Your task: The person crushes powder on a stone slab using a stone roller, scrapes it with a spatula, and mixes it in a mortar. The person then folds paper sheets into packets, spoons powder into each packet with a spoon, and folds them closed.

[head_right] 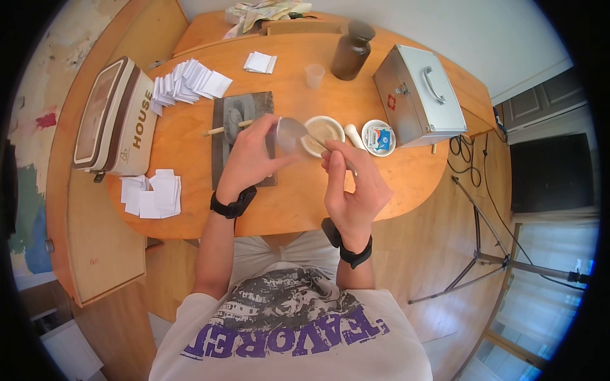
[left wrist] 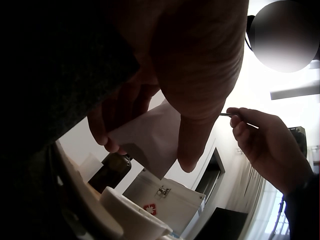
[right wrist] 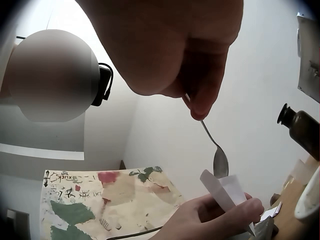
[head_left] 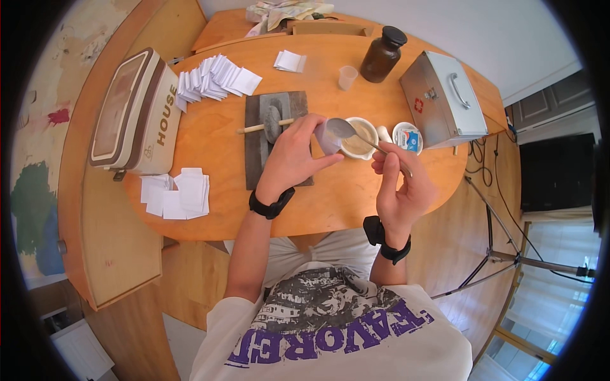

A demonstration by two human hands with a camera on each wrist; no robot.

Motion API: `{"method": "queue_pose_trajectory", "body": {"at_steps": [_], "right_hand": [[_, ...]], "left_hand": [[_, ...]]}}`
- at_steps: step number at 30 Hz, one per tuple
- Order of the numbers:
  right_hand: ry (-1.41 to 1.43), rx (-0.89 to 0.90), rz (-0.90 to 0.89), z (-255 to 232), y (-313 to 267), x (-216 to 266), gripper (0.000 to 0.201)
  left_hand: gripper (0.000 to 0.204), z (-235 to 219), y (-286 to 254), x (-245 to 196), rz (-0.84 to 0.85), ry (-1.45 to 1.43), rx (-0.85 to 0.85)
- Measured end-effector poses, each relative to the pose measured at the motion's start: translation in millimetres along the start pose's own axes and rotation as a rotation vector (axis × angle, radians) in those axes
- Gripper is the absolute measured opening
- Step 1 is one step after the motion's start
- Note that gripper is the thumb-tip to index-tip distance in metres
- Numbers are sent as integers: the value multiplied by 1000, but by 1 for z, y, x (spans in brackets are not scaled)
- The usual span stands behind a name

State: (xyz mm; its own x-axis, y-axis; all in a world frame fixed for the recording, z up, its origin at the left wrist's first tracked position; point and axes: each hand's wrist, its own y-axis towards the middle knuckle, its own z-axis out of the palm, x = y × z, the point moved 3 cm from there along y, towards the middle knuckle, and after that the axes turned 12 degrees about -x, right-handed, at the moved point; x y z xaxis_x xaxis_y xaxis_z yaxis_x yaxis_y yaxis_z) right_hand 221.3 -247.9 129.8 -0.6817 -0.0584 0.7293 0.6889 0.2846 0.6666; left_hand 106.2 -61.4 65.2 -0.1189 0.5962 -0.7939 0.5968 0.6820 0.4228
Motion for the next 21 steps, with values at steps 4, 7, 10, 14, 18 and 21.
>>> {"method": "queue_pose_trajectory", "body": {"at_steps": [4, 7, 10, 14, 18, 21], "right_hand": [[-4, 19, -115, 2, 1, 2, 15], [18, 9, -28, 0, 0, -3, 14], [127, -172, 207, -6, 3, -23, 20], [-54, -30, 259, -10, 10, -57, 19], [-180, 81, 224, -4, 1, -85, 16], [-176, 107, 256, 0, -5, -93, 17]], "left_hand": [[72, -1, 1, -1, -4, -1, 5], [73, -1, 1, -2, 27, -20, -21], [72, -2, 1, -4, 28, -13, -30], [72, -2, 1, -5, 43, -14, -35], [66, -1, 2, -6, 27, -23, -16], [63, -1, 2, -5, 27, -28, -15]]}}
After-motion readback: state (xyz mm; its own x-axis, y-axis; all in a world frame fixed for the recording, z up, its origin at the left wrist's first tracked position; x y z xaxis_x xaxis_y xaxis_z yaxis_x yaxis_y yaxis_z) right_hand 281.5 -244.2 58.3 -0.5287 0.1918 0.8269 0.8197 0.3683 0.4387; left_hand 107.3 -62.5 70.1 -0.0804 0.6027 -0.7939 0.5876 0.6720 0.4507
